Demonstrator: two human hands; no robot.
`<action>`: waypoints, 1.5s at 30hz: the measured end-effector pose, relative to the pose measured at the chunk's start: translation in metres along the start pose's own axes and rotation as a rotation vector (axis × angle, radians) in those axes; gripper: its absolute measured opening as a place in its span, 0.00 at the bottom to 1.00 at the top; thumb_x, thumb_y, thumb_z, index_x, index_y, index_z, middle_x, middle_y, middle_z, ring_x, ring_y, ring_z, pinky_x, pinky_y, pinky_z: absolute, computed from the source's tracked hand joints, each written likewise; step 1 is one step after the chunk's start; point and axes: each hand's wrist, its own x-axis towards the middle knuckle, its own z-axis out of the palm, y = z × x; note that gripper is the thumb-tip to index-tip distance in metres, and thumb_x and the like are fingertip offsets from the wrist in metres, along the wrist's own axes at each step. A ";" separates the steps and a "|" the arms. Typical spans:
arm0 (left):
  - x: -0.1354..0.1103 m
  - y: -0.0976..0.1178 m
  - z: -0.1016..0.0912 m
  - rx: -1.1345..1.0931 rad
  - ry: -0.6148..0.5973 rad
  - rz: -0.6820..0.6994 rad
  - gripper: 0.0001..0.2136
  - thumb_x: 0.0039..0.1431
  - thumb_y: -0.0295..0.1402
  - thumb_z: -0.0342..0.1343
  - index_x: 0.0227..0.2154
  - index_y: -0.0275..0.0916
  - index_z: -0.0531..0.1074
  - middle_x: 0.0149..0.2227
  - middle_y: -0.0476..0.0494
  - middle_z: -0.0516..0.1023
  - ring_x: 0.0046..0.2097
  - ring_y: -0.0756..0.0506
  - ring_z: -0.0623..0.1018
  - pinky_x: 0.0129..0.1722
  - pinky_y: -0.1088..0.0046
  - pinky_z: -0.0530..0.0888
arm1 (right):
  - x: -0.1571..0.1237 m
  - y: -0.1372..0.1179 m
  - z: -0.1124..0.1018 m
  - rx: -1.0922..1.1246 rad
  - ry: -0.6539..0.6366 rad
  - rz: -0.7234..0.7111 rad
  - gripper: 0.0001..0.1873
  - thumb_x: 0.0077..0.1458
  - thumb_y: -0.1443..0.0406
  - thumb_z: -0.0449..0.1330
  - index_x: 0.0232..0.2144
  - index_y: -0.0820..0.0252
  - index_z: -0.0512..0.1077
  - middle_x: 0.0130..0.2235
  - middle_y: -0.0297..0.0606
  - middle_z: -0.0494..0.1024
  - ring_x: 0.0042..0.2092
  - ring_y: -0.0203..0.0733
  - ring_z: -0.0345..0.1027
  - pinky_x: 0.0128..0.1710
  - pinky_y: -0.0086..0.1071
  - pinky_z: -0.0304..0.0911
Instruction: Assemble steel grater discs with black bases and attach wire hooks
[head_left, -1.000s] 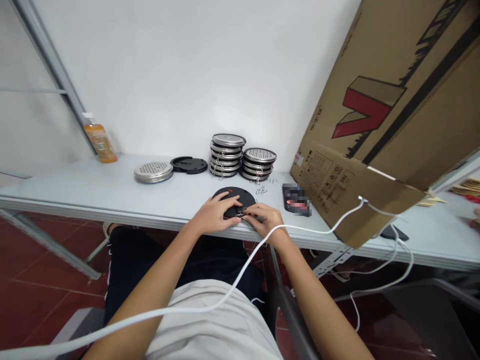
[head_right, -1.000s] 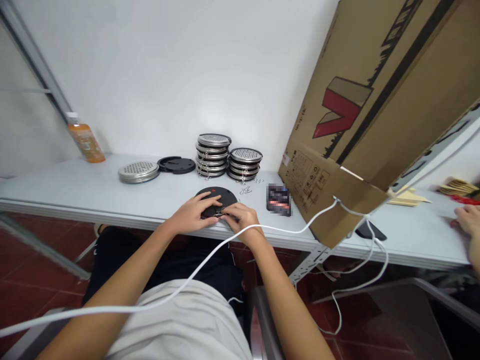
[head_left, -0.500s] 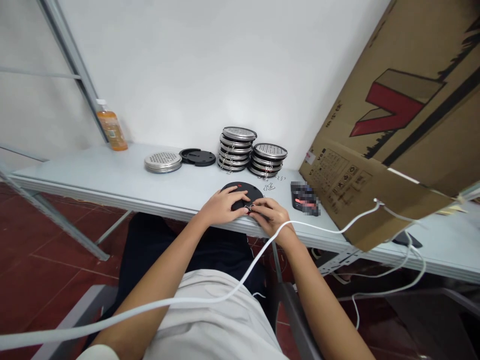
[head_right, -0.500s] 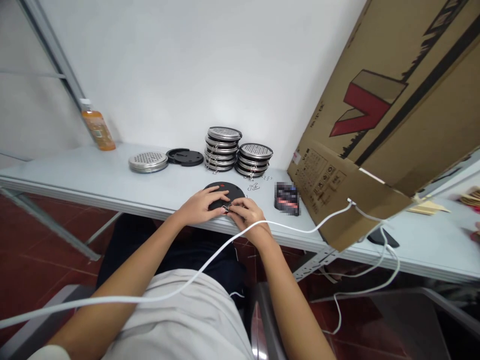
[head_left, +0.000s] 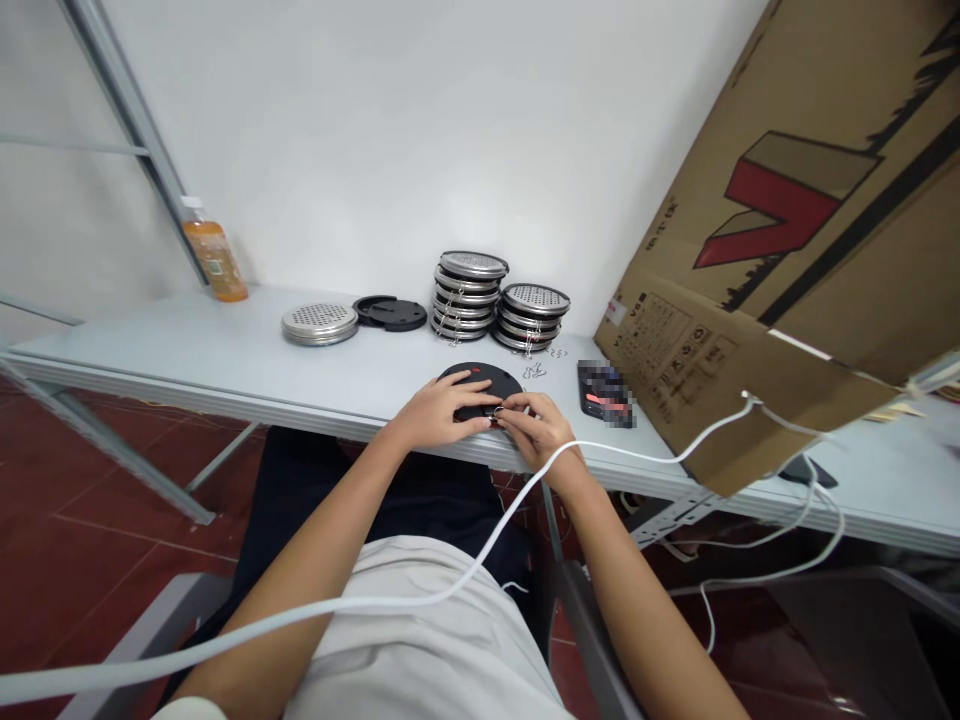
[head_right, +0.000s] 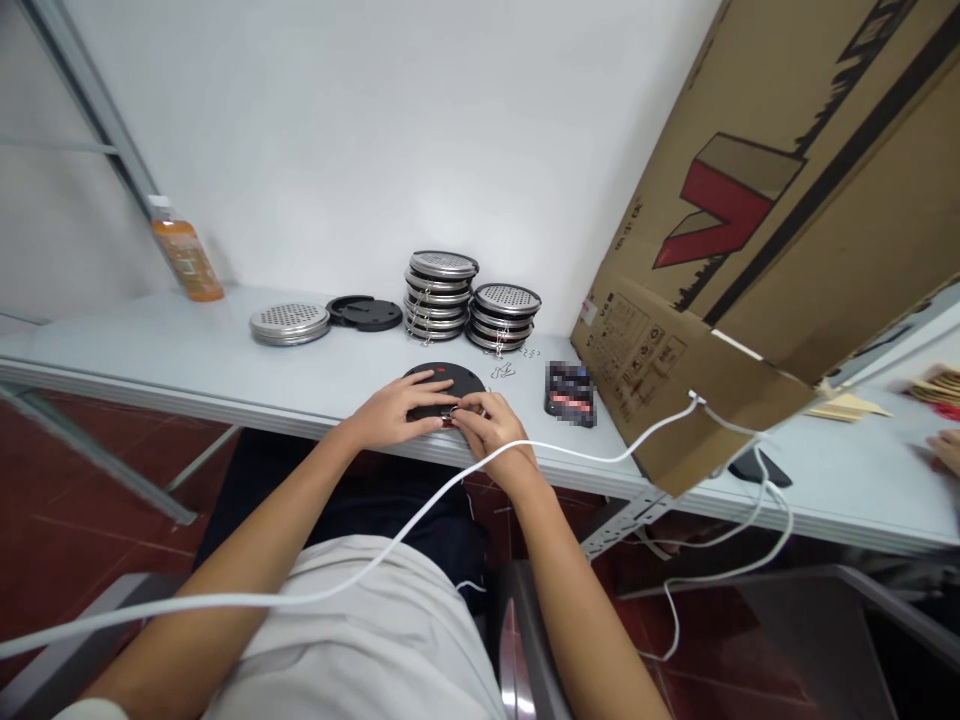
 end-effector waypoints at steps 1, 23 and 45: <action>0.000 -0.001 0.000 0.000 -0.005 0.000 0.22 0.64 0.52 0.48 0.58 0.56 0.68 0.65 0.55 0.63 0.69 0.38 0.54 0.65 0.53 0.58 | 0.000 0.000 0.000 0.007 0.009 -0.002 0.09 0.61 0.69 0.58 0.40 0.53 0.77 0.40 0.41 0.75 0.38 0.40 0.66 0.39 0.37 0.68; -0.003 -0.006 0.004 0.161 -0.010 0.102 0.23 0.69 0.48 0.39 0.62 0.51 0.63 0.67 0.51 0.59 0.70 0.40 0.52 0.66 0.54 0.56 | 0.006 0.008 0.001 0.242 -0.034 0.052 0.06 0.59 0.65 0.62 0.35 0.53 0.80 0.36 0.39 0.81 0.39 0.42 0.74 0.40 0.39 0.72; 0.000 -0.005 0.001 0.059 -0.055 0.051 0.21 0.68 0.49 0.43 0.60 0.56 0.66 0.66 0.53 0.61 0.70 0.40 0.53 0.66 0.54 0.56 | 0.007 0.012 0.000 0.292 -0.089 0.179 0.05 0.57 0.61 0.65 0.33 0.52 0.82 0.33 0.39 0.82 0.37 0.41 0.75 0.39 0.36 0.72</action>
